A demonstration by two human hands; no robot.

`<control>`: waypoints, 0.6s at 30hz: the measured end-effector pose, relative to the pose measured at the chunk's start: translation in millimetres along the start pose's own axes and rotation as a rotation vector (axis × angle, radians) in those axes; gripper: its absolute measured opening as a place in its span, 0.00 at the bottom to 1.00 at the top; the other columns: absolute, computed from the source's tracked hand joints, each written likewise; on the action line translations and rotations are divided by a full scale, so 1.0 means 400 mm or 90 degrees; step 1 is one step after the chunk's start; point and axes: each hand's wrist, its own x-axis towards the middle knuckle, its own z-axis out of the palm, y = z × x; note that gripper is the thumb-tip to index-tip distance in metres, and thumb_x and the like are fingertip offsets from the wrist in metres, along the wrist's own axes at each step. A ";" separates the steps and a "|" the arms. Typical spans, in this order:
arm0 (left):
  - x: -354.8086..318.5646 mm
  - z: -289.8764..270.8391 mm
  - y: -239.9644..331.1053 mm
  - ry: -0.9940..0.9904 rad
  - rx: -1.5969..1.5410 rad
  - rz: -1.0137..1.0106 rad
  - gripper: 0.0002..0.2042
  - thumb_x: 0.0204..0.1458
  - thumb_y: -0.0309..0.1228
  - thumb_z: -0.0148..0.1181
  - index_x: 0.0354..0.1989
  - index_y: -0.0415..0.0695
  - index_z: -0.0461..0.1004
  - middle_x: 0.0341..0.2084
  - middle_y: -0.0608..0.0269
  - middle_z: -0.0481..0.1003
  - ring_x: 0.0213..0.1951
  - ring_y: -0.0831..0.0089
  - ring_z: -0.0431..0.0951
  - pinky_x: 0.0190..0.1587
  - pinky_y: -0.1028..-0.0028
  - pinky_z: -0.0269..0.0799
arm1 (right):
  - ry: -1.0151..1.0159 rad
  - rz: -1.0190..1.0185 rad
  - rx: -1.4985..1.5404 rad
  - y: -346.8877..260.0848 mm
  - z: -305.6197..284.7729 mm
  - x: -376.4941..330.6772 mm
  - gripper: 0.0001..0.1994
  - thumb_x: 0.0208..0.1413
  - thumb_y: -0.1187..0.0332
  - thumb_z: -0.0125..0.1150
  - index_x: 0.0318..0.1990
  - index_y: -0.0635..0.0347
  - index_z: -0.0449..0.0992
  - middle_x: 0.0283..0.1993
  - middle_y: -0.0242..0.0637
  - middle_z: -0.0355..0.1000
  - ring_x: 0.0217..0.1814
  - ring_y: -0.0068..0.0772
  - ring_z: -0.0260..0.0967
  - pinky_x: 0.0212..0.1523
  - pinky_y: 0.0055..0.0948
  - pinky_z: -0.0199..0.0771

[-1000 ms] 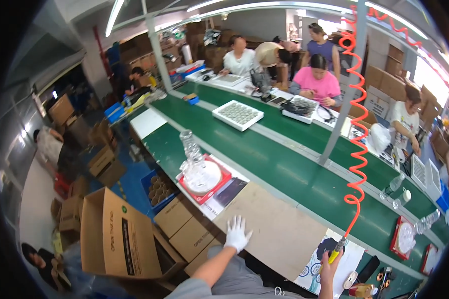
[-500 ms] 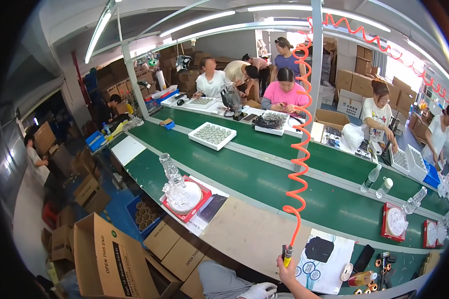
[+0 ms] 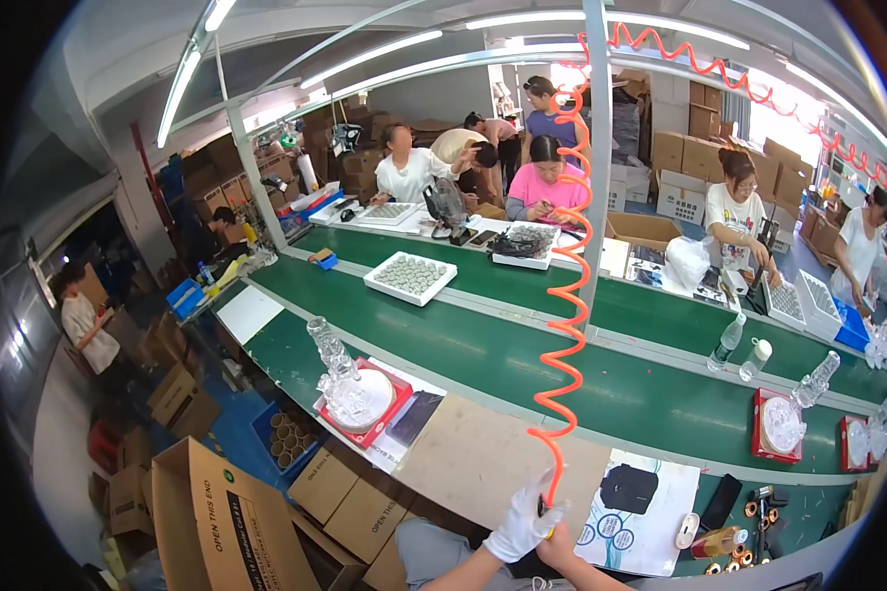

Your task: Clean glass lampshades using a compressed air gun and place them on foam pads on an assembly line.

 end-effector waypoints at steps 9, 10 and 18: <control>-0.019 0.052 -0.067 -0.062 -0.323 -0.252 0.09 0.60 0.33 0.56 0.33 0.39 0.75 0.23 0.71 0.72 0.28 0.85 0.69 0.33 0.81 0.66 | -0.117 -0.003 0.073 -0.098 -0.006 0.031 0.19 0.51 0.71 0.59 0.50 0.64 0.69 0.47 0.46 0.70 0.52 0.43 0.70 0.53 0.38 0.67; -0.023 0.053 -0.080 -0.083 -0.345 -0.253 0.09 0.60 0.33 0.56 0.32 0.40 0.75 0.23 0.71 0.72 0.28 0.85 0.69 0.33 0.81 0.66 | -0.118 -0.010 0.073 -0.091 -0.002 0.027 0.19 0.51 0.71 0.59 0.51 0.64 0.68 0.48 0.46 0.70 0.52 0.44 0.69 0.53 0.38 0.67; -0.057 0.038 -0.101 -0.062 -0.345 -0.305 0.08 0.60 0.30 0.55 0.29 0.41 0.72 0.18 0.73 0.67 0.18 0.89 0.61 0.21 0.84 0.58 | -0.130 -0.081 0.085 0.019 0.072 0.035 0.20 0.52 0.70 0.54 0.53 0.64 0.67 0.52 0.48 0.67 0.55 0.46 0.65 0.55 0.40 0.65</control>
